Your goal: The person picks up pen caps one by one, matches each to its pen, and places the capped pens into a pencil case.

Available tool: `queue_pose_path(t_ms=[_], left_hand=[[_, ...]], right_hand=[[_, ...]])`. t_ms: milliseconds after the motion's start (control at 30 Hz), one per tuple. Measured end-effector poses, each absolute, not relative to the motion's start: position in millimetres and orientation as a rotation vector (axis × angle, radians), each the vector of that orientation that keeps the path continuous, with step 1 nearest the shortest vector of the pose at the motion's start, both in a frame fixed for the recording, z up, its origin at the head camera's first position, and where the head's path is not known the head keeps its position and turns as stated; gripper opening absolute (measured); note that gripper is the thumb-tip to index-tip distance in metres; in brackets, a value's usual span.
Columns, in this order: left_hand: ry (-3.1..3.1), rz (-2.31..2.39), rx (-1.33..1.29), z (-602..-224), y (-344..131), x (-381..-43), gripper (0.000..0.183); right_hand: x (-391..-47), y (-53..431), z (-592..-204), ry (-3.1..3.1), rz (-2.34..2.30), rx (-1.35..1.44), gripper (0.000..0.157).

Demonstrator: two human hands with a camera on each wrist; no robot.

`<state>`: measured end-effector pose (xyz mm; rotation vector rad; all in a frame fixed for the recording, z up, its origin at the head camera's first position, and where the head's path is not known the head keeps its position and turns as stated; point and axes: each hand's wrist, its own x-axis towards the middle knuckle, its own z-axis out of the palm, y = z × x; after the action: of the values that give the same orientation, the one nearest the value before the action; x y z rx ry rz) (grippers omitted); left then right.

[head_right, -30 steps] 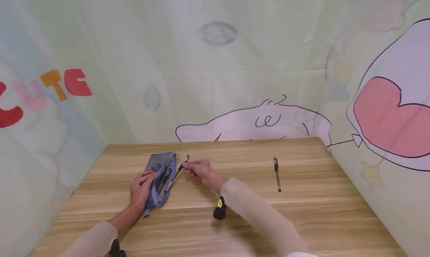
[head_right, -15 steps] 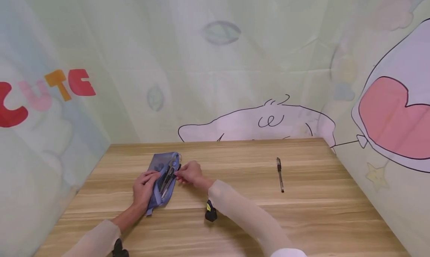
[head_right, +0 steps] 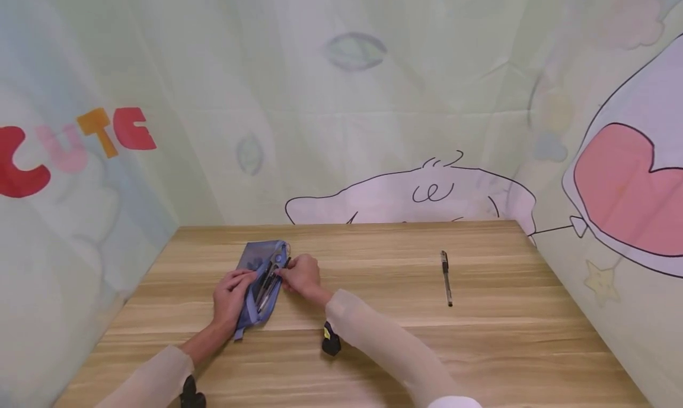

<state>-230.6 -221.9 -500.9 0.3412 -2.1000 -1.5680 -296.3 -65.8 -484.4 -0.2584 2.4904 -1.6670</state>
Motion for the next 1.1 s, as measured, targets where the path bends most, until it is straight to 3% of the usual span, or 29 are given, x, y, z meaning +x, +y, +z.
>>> queue_pose_path(t_ms=[267,1100], left_hand=[[-2.074,-1.561,0.312,-503,-221,-231,0.015],[-2.103,-1.551,0.315,-502,-224,-232,0.016]], right_hand=[[-295,-70,-481,2.446,-1.73,-0.148,0.009],[-286,-91,-478,2.399,-1.583,-0.302,0.012]])
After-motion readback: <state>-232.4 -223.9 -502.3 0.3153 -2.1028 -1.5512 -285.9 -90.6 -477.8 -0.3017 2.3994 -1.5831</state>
